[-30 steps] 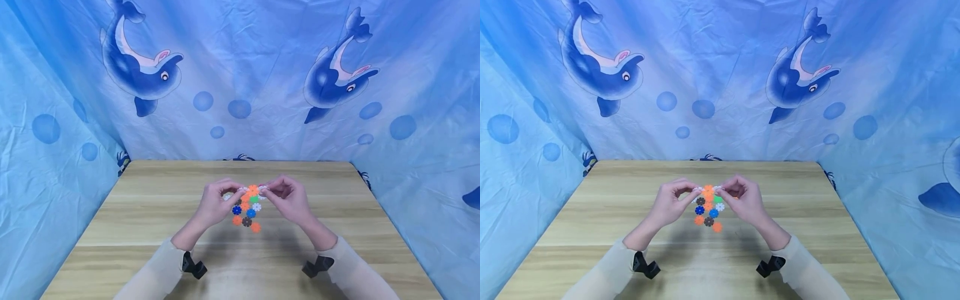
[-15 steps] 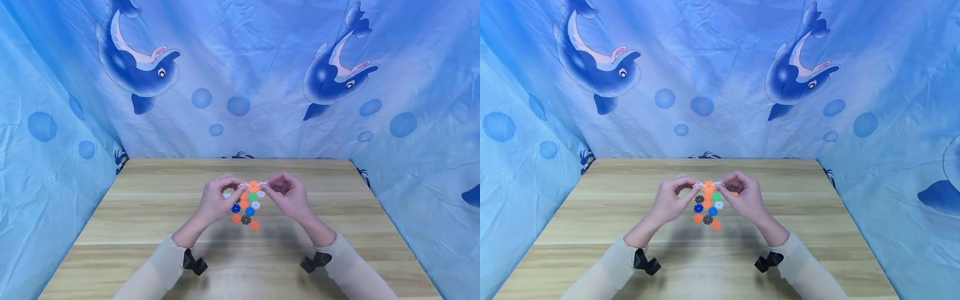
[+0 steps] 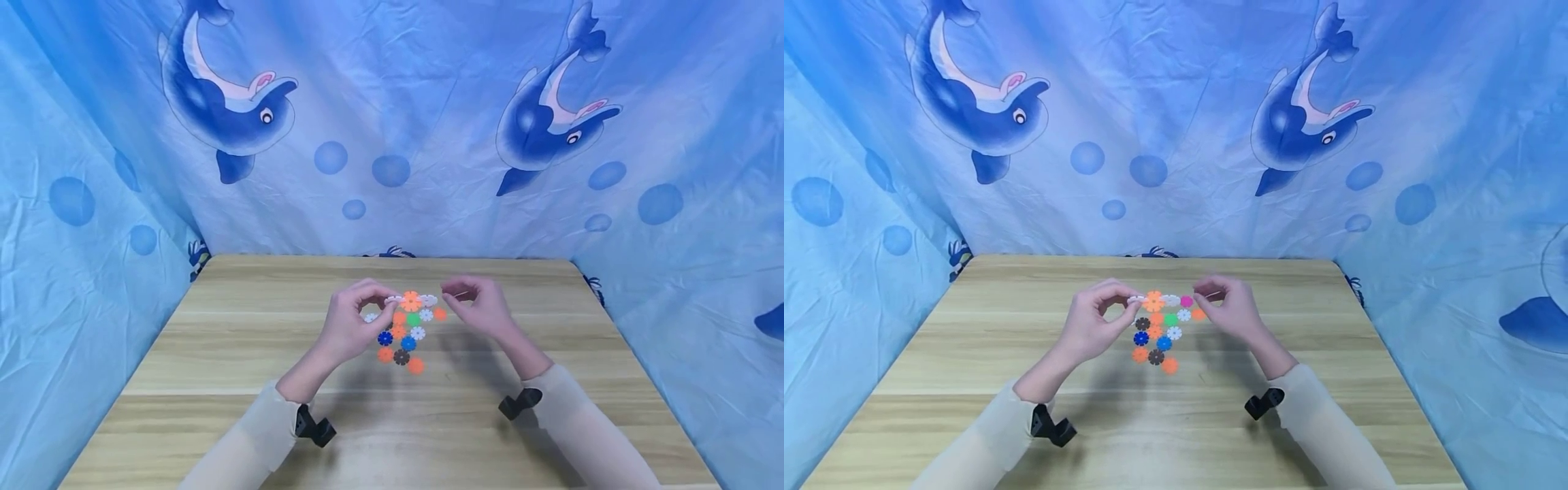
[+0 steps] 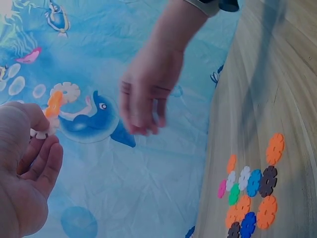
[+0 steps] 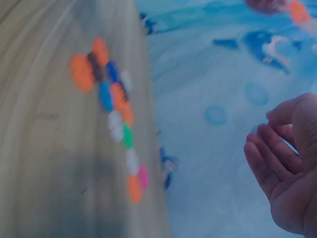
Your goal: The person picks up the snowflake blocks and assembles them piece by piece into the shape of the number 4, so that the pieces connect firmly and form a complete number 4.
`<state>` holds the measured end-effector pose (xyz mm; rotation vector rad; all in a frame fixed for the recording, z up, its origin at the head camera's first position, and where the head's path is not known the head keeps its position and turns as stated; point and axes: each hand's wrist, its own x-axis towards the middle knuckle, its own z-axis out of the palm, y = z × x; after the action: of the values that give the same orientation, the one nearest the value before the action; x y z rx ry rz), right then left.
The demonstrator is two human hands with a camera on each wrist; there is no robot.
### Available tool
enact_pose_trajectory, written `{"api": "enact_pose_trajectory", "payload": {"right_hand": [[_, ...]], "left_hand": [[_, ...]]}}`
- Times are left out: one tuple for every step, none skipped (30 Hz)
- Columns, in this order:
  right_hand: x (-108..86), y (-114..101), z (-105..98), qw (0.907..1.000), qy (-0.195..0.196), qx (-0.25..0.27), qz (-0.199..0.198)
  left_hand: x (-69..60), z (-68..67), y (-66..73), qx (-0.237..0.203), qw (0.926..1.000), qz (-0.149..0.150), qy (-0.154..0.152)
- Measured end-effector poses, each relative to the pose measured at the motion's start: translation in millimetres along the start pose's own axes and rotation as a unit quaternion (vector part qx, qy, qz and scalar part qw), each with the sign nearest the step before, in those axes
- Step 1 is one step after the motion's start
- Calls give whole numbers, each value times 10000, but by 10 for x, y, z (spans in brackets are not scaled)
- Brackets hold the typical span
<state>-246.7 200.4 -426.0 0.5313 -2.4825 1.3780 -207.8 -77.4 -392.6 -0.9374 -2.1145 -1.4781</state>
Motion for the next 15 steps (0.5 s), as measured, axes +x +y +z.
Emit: {"api": "enact_pose_trajectory", "payload": {"right_hand": [[6, 52, 14, 9998, -90, -84, 150], [11, 110, 30, 9993, -174, -190, 266], [16, 163, 47, 9986, -246, -293, 368], [25, 213, 66, 9977, -307, -374, 467], [34, 254, 82, 9970, -366, -426, 529], [45, 295, 97, 9963, -418, -497, 560], [56, 333, 112, 9956, -467, -585, 566], [70, 372, 129, 9949, -504, -694, 540], [82, 400, 144, 9941, -548, -781, 509], [97, 432, 160, 9934, -597, -857, 475], [107, 456, 176, 9922, -658, -954, 455], [117, 485, 192, 9911, -716, -1030, 437], [124, 507, 208, 9899, -778, -1103, 434], [129, 525, 224, 9886, -837, -1166, 461], [131, 542, 239, 9874, -889, -1209, 500]], "left_hand": [[-2, -3, 0, 12, 10000, -11, -7], [-4, -7, 1, 28, 10000, -13, -10], [-5, -11, 1, 34, 10000, -15, -15], [-6, -14, 3, 37, 10000, -17, -12], [-5, -17, 6, 40, 10000, -14, -12], [-4, -20, 9, 43, 10000, -8, -8], [-3, -24, 11, 35, 10000, 3, 1], [0, -26, 14, 25, 10000, 16, 11], [1, -28, 15, 4, 10000, 18, 13], [3, -31, 18, -8, 10000, 16, 16], [4, -33, 20, -17, 10000, 18, 15], [4, -35, 22, -23, 10000, 2, 12], [4, -36, 23, -26, 10000, -21, 7], [3, -37, 25, -25, 10000, -52, -3], [1, -38, 28, -13, 10000, -89, -14]]}}
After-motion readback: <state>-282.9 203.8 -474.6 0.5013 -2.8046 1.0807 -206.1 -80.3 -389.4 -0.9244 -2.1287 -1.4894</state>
